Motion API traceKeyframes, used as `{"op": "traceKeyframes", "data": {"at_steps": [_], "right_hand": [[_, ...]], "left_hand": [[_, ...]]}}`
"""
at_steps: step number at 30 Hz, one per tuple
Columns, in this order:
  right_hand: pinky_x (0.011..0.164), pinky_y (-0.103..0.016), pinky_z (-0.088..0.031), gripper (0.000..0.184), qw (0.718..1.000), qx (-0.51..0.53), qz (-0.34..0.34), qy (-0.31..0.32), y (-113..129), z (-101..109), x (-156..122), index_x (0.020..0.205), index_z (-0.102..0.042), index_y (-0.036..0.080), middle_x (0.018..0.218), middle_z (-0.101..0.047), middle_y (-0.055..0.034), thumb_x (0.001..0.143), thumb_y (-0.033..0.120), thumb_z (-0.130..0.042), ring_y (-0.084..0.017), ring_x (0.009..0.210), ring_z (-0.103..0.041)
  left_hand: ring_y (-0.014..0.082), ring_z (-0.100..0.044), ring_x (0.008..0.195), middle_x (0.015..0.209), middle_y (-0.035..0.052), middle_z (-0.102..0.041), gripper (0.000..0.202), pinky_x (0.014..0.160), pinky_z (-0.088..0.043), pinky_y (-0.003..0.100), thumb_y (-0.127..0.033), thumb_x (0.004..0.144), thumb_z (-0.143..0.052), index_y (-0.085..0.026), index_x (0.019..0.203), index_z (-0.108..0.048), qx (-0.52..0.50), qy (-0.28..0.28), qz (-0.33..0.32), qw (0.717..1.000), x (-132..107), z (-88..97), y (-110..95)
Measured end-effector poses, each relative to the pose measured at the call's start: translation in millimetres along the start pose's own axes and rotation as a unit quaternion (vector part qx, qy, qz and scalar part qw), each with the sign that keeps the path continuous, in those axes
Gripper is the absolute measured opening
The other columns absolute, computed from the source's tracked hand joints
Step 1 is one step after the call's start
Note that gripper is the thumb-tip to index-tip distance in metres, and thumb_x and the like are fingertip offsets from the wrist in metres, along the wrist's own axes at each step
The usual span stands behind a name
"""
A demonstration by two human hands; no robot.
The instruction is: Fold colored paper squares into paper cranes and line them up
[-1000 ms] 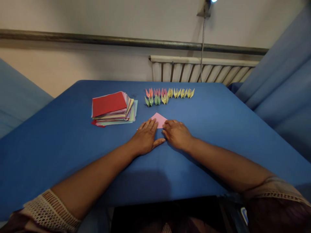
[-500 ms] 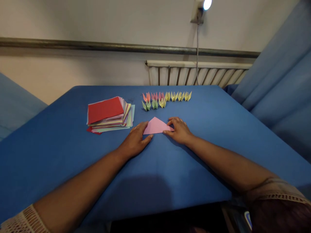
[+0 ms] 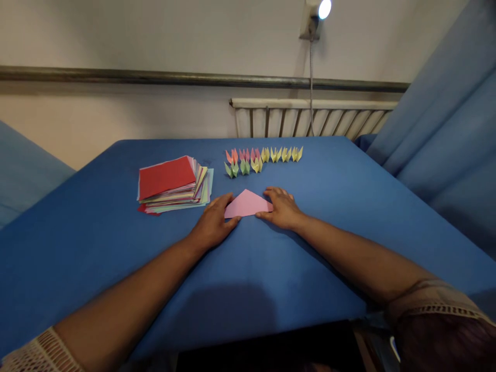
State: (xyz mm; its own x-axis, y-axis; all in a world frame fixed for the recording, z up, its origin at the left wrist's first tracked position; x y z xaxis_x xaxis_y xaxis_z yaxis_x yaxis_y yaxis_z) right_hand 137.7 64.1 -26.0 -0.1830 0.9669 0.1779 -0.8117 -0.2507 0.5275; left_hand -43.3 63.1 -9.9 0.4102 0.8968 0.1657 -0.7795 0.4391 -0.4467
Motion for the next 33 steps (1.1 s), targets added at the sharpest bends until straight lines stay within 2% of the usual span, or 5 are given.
{"op": "traceKeyframes", "data": {"at_steps": [13,19,24,27,33], "right_hand": [[0.091,-0.039,-0.042,0.01,0.957,0.137,0.237,-0.099,40.1,24.5,-17.6,0.085,-0.056,0.021,0.111,-0.062,-0.0075,0.081,0.012,-0.056,-0.02,0.106,-0.057],[0.09,-0.042,-0.042,0.006,0.936,0.114,0.325,-0.07,73.5,35.4,-42.7,0.092,-0.055,0.022,0.11,-0.064,-0.0084,0.087,0.021,-0.053,-0.022,0.105,-0.058],[0.091,-0.041,-0.047,0.025,0.942,0.27,0.117,-0.161,20.7,37.8,-17.7,0.108,-0.056,0.023,0.122,-0.056,-0.0106,0.088,0.037,-0.054,-0.024,0.114,-0.054],[0.082,-0.039,-0.053,0.054,0.913,0.392,-0.019,-0.109,-12.6,15.4,1.2,0.131,-0.044,0.027,0.128,-0.053,-0.0104,0.083,0.044,-0.06,-0.02,0.096,-0.061],[0.065,-0.029,-0.052,0.076,0.924,0.38,0.033,-0.032,0.1,6.0,2.5,0.145,-0.029,0.032,0.085,-0.062,0.0021,0.077,0.022,-0.062,-0.013,0.066,-0.057]], "left_hand": [[0.0255,-0.056,0.115,0.122,0.0108,-0.061,0.062,0.099,-0.044,0.044,-0.029,0.078,-0.063,-0.017,0.135,-0.042,-0.05,-0.089,-0.096,0.99,-8.9,24.6,-25.5],[0.0235,-0.051,0.12,0.118,0.0068,-0.063,0.019,0.104,-0.038,0.046,-0.014,0.081,-0.057,-0.021,0.098,-0.059,-0.013,-0.096,-0.249,0.964,-21.9,34.6,-56.1],[0.0262,-0.044,0.128,0.121,0.0072,-0.063,0.016,0.104,-0.037,0.049,-0.007,0.079,-0.055,-0.02,0.085,-0.061,0.02,-0.094,-0.294,0.951,-25.3,38.3,-61.8],[0.0276,-0.037,0.133,0.126,0.0068,-0.06,0.016,0.105,-0.035,0.051,-0.009,0.081,-0.055,-0.021,0.082,-0.064,0.035,-0.094,-0.307,0.946,-27.3,39.6,-66.7],[0.0275,-0.032,0.136,0.129,0.0056,-0.058,0.021,0.107,-0.032,0.052,-0.007,0.08,-0.052,-0.022,0.08,-0.066,0.066,-0.066,-0.309,0.947,-23.5,32.7,-64.4]]}}
Point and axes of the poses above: each hand's wrist, its own x-axis towards the middle knuckle, its own z-axis out of the back of the hand, y = z × x, the point moved 8 cm from there along x, towards the middle knuckle
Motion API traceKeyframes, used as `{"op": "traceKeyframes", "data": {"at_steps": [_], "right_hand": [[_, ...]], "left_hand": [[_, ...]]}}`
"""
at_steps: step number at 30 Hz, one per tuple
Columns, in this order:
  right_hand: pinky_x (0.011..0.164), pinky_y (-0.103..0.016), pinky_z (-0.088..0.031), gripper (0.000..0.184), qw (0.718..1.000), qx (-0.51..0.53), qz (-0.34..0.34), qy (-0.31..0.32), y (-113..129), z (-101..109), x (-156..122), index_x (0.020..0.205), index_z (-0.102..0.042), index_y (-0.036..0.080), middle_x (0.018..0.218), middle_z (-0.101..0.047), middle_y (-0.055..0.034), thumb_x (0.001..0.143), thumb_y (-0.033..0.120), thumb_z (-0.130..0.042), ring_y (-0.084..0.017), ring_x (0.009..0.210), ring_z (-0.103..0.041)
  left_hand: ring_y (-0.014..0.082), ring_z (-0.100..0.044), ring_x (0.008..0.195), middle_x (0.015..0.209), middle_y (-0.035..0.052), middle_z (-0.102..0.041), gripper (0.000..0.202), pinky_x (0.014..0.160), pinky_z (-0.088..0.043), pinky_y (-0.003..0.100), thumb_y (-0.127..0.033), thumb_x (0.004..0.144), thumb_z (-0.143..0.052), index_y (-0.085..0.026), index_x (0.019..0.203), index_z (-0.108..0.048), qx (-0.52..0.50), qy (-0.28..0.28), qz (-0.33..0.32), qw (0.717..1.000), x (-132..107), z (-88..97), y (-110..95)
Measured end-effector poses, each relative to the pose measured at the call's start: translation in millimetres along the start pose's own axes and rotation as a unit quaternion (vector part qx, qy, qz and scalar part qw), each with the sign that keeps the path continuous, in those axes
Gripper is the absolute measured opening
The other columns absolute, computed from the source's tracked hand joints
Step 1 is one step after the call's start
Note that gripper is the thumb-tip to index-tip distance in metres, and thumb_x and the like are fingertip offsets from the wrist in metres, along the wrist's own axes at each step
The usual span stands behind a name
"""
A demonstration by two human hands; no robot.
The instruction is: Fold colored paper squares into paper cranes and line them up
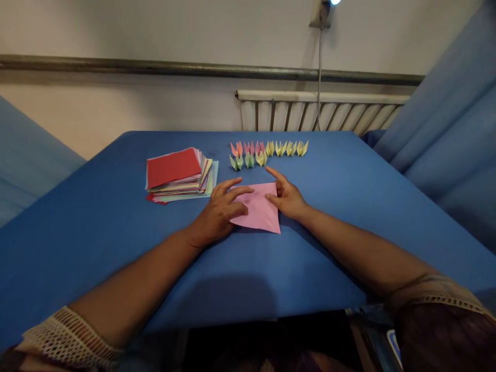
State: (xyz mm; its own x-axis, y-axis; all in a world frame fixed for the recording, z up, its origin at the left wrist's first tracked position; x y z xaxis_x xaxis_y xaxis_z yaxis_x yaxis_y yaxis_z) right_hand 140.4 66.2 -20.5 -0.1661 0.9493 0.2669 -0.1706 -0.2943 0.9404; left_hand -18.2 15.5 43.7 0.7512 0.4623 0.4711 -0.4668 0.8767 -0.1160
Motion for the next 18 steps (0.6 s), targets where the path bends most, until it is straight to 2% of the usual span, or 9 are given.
{"op": "traceKeyframes", "data": {"at_steps": [4,7,9,12,15,18], "right_hand": [[0.06,-0.027,-0.047,0.071,0.987,-0.149,-0.034,-0.058,-1.3,14.5,-4.2,0.138,-0.044,0.032,0.073,-0.061,0.0048,0.072,0.01,-0.053,-0.01,0.052,-0.049],[0.058,-0.028,-0.046,0.062,0.975,-0.203,-0.057,-0.073,-6.0,20.7,-3.4,0.131,-0.054,0.028,0.063,-0.059,0.0053,0.071,0.011,-0.052,-0.011,0.047,-0.045],[0.06,-0.029,-0.047,0.053,0.976,-0.193,-0.068,-0.078,-10.0,20.5,-2.7,0.123,-0.061,0.025,0.068,-0.062,0.0031,0.072,0.013,-0.051,-0.012,0.051,-0.049],[0.057,-0.029,-0.048,0.043,0.983,-0.131,-0.105,-0.073,-19.3,14.1,-3.4,0.11,-0.067,0.023,0.072,-0.065,0.001,0.072,0.015,-0.049,-0.013,0.052,-0.052],[0.047,-0.027,-0.045,0.036,0.984,-0.083,-0.154,-0.042,-28.2,5.5,-5.0,0.101,-0.069,0.02,0.055,-0.057,0.0034,0.073,0.016,-0.048,-0.012,0.042,-0.048],[0.049,-0.027,-0.046,0.027,0.977,-0.127,-0.168,-0.033,-29.1,11.3,-3.5,0.088,-0.07,0.019,0.051,-0.053,0.0035,0.073,0.017,-0.048,-0.012,0.043,-0.049]], "left_hand": [[0.0304,-0.034,0.135,0.13,0.0061,-0.058,0.014,0.107,-0.03,0.055,-0.011,0.077,-0.056,-0.021,0.081,-0.066,0.032,0.053,0.038,0.997,-5.4,-8.6,22.1],[0.0347,-0.034,0.135,0.131,0.0101,-0.056,0.023,0.106,-0.029,0.059,-0.013,0.074,-0.058,-0.02,0.095,-0.067,0.064,0.069,0.098,0.991,-9.9,-10.5,33.9],[0.0359,-0.033,0.135,0.135,0.0122,-0.054,0.04,0.107,-0.027,0.06,-0.015,0.074,-0.059,-0.019,0.113,-0.062,0.076,0.07,0.116,0.988,-10.3,-11.0,28.0],[0.0324,-0.033,0.136,0.138,0.0098,-0.052,0.043,0.11,-0.023,0.057,-0.022,0.081,-0.056,-0.022,0.125,-0.055,0.048,0.091,0.081,0.991,-6.6,-17.7,1.9],[0.0298,-0.038,0.134,0.133,0.0091,-0.056,0.036,0.111,-0.024,0.054,-0.019,0.083,-0.054,-0.022,0.119,-0.059,0.025,0.107,0.067,0.992,-4.9,-26.0,-9.1],[0.0302,-0.045,0.128,0.125,0.0073,-0.062,0.022,0.108,-0.027,0.054,-0.018,0.083,-0.054,-0.022,0.101,-0.066,0.029,0.108,0.095,0.989,-7.7,-32.9,5.3]]}}
Point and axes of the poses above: each hand's wrist, its own x-axis towards the middle knuckle, its own z-axis out of the back of the hand, y = z × x, the point moved 8 cm from there along x, towards the middle knuckle
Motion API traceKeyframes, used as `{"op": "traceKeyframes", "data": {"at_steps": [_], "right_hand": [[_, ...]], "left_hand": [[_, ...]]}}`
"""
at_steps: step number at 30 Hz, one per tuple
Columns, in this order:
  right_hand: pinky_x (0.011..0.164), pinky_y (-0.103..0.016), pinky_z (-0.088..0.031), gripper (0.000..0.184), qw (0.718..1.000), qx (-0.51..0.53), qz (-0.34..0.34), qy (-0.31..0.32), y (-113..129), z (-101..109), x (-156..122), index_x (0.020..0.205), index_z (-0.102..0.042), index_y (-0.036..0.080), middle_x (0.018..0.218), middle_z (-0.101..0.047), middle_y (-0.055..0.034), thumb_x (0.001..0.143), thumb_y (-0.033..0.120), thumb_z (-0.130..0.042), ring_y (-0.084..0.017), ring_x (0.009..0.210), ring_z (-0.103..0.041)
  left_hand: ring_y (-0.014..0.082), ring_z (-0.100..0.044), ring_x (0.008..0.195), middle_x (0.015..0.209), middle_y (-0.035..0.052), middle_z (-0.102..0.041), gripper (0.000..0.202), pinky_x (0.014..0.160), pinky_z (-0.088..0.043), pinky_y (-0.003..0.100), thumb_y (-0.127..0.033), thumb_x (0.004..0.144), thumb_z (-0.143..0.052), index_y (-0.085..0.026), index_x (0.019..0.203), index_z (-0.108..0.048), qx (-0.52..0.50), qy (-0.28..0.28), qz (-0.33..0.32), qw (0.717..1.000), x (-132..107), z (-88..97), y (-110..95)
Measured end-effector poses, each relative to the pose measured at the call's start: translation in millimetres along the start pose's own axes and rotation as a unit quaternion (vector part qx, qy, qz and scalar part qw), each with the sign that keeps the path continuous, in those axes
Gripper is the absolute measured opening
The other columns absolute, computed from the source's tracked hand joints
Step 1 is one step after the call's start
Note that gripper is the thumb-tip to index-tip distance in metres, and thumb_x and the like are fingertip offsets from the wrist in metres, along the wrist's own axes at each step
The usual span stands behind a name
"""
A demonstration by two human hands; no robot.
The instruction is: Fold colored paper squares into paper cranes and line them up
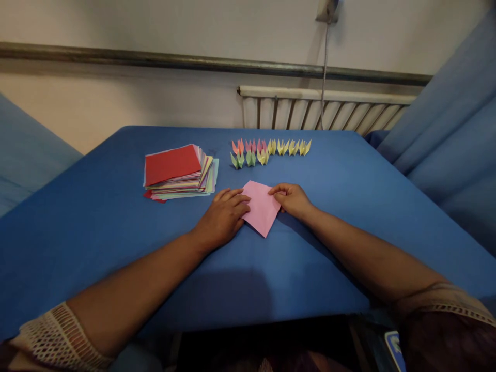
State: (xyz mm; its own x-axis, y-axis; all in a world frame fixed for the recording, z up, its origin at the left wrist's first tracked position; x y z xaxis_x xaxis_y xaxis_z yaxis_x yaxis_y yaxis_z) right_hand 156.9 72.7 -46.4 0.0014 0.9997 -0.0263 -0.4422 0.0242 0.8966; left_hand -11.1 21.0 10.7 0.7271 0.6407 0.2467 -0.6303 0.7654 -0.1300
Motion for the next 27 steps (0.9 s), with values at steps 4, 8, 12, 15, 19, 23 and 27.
{"op": "traceKeyframes", "data": {"at_steps": [4,8,12,15,19,23,27], "right_hand": [[0.087,-0.039,-0.048,0.028,0.986,-0.115,0.119,0.017,17.4,15.3,2.1,0.086,-0.07,0.02,0.096,-0.066,-0.0059,0.069,0.01,-0.05,-0.021,0.091,-0.062],[0.105,-0.044,-0.035,0.047,0.944,-0.148,0.254,0.152,30.7,1.7,-10.6,0.109,-0.063,0.022,0.138,-0.047,-0.0083,0.064,0.006,-0.059,-0.024,0.128,-0.043],[0.1,-0.042,-0.04,0.022,0.946,-0.185,0.253,0.086,27.7,0.7,-7.5,0.095,-0.064,0.018,0.125,-0.056,-0.0111,0.075,0.026,-0.068,-0.024,0.115,-0.052],[0.091,-0.039,-0.044,0.013,0.95,-0.218,0.221,0.02,22.7,1.6,-0.3,0.084,-0.064,0.018,0.102,-0.063,-0.0078,0.082,0.03,-0.062,-0.021,0.097,-0.057],[0.081,-0.038,-0.046,0.031,0.954,-0.245,0.157,-0.067,16.5,13.1,4.7,0.098,-0.061,0.018,0.098,-0.061,-0.0079,0.076,0.038,-0.069,-0.021,0.088,-0.058],[0.078,-0.038,-0.046,0.046,0.951,-0.267,0.132,-0.078,20.1,17.0,1.5,0.108,-0.058,0.019,0.101,-0.063,-0.0096,0.071,0.043,-0.072,-0.024,0.089,-0.06],[0.066,-0.035,-0.043,0.042,0.955,-0.287,0.062,-0.042,19.3,17.8,-0.8,0.098,-0.061,0.022,0.085,-0.066,-0.007,0.068,0.049,-0.074,-0.024,0.076,-0.061]], "left_hand": [[0.0259,-0.056,0.112,0.111,0.0067,-0.068,0.018,0.1,-0.038,0.047,-0.022,0.085,-0.053,-0.021,0.096,-0.066,-0.054,-0.035,0.05,0.997,1.1,-1.6,24.8],[0.0222,-0.061,0.087,0.089,0.0066,-0.068,0.022,0.083,-0.046,0.039,-0.033,0.09,-0.047,-0.019,0.09,-0.065,-0.09,-0.02,0.104,0.99,4.3,-5.9,36.3],[0.0216,-0.058,0.078,0.076,0.0053,-0.062,0.034,0.073,-0.046,0.035,-0.044,0.092,-0.042,-0.018,0.082,-0.062,-0.089,-0.019,0.147,0.985,7.2,-7.1,45.1],[0.0234,-0.057,0.082,0.08,0.0065,-0.063,0.034,0.076,-0.046,0.037,-0.045,0.09,-0.045,-0.017,0.085,-0.063,-0.062,-0.028,0.161,0.985,9.3,-6.9,50.5],[0.0274,-0.057,0.09,0.089,0.0089,-0.065,0.027,0.082,-0.046,0.042,-0.04,0.084,-0.054,-0.017,0.094,-0.064,-0.032,-0.038,0.195,0.98,10.0,-7.8,56.8],[0.0302,-0.055,0.105,0.111,0.012,-0.064,0.04,0.094,-0.043,0.046,-0.036,0.081,-0.058,-0.016,0.115,-0.059,-0.051,-0.06,0.203,0.976,9.4,-7.0,57.1],[0.0305,-0.055,0.109,0.116,0.0143,-0.063,0.046,0.097,-0.043,0.046,-0.037,0.081,-0.057,-0.013,0.12,-0.057,-0.06,-0.048,0.202,0.976,8.6,-9.0,58.1]]}}
Point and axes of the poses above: each hand's wrist, its own x-axis towards the middle knuckle, its own z-axis out of the back of the hand, y = z × x, the point moved 8 cm from there along x, towards the middle knuckle
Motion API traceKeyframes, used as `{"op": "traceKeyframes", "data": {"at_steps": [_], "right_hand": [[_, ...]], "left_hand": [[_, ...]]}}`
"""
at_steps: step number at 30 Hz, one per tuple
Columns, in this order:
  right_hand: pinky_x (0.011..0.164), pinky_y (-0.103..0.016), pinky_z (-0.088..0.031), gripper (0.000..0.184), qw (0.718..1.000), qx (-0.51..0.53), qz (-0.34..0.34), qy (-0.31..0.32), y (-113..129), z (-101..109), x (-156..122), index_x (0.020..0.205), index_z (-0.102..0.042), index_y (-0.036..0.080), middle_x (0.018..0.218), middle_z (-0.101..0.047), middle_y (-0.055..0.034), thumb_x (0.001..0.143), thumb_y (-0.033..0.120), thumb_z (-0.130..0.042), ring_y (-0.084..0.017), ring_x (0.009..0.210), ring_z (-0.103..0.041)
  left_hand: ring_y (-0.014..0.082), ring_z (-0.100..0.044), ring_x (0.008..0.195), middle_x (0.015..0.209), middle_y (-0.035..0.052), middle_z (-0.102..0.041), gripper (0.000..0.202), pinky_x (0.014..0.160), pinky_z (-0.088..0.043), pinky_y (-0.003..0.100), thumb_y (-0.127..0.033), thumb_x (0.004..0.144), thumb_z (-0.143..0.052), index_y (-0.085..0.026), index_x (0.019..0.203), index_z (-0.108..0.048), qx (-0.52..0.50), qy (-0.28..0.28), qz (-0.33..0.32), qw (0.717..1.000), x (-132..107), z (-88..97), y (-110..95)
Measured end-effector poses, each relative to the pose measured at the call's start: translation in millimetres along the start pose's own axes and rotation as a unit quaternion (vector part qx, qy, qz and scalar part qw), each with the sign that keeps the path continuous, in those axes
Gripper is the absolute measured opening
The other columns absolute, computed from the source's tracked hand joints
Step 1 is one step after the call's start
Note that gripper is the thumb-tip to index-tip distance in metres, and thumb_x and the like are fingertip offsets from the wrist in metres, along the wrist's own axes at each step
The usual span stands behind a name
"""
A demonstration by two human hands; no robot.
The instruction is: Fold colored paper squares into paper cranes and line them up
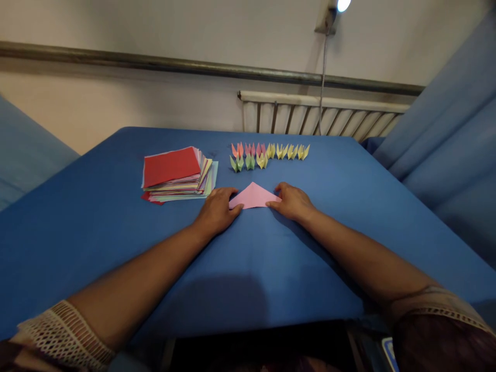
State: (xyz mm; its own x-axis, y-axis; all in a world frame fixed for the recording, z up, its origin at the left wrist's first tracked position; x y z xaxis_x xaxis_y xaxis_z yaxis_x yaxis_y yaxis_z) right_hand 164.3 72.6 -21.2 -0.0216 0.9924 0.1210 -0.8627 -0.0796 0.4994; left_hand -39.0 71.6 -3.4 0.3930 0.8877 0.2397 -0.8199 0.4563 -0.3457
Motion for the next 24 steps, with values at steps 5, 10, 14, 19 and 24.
{"op": "traceKeyframes", "data": {"at_steps": [5,10,14,19,24], "right_hand": [[0.062,-0.03,-0.04,0.024,0.999,0.017,0.001,0.027,1.5,-4.3,0.4,0.078,-0.06,0.023,0.078,-0.063,-0.003,0.069,0.041,-0.073,-0.018,0.068,-0.056],[0.073,-0.031,-0.046,0.014,0.98,0.187,0.075,0.003,6.4,-16.9,3.4,0.075,-0.055,0.021,0.089,-0.062,-0.0014,0.069,0.025,-0.068,-0.015,0.077,-0.058],[0.074,-0.03,-0.049,0.016,0.915,0.388,0.104,0.033,13.1,-24.4,2.2,0.071,-0.047,0.021,0.084,-0.064,-0.0005,0.072,0.026,-0.062,-0.014,0.076,-0.06],[0.066,-0.027,-0.047,0.031,0.901,0.411,0.129,0.039,23.5,-10.8,-5.1,0.096,-0.054,0.02,0.078,-0.061,0.0018,0.07,0.029,-0.067,-0.013,0.069,-0.057],[0.065,-0.026,-0.043,0.026,0.924,0.358,0.121,0.057,25.6,-2.4,-9.2,0.087,-0.066,0.018,0.075,-0.061,0.0003,0.078,0.042,-0.062,-0.013,0.068,-0.054]], "left_hand": [[0.0299,-0.056,0.11,0.118,0.0133,-0.063,0.046,0.097,-0.043,0.047,-0.036,0.08,-0.059,-0.015,0.121,-0.057,-0.015,-0.005,-0.009,1.0,0.1,-0.2,2.3],[0.0275,-0.057,0.115,0.125,0.0119,-0.061,0.056,0.1,-0.043,0.045,-0.037,0.078,-0.062,-0.017,0.129,-0.051,-0.103,-0.005,0.009,0.995,-1.3,0.9,7.4],[0.0241,-0.064,0.101,0.111,0.0099,-0.068,0.057,0.091,-0.049,0.04,-0.044,0.076,-0.065,-0.016,0.124,-0.055,-0.241,0.007,0.063,0.968,-2.4,1.8,14.1],[0.017,-0.064,0.073,0.08,0.0013,-0.07,0.032,0.069,-0.051,0.028,-0.047,0.079,-0.061,-0.016,0.086,-0.068,-0.299,0.017,0.075,0.951,-6.7,6.9,7.6],[0.0173,-0.063,0.078,0.085,-0.0002,-0.071,0.028,0.077,-0.049,0.028,-0.043,0.079,-0.062,-0.019,0.09,-0.07,-0.261,-0.007,0.041,0.965,-14.4,19.3,-6.3]]}}
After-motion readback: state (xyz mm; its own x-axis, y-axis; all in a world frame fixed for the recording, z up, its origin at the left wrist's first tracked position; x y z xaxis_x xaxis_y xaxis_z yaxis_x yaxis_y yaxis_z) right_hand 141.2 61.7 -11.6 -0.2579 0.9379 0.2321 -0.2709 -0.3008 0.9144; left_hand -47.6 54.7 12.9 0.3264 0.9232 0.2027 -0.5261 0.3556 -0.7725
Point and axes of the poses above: each hand's wrist, its own x-axis towards the middle knuckle, its own z-axis out of the back of the hand, y = z × x, the point moved 8 cm from there along x, towards the middle knuckle
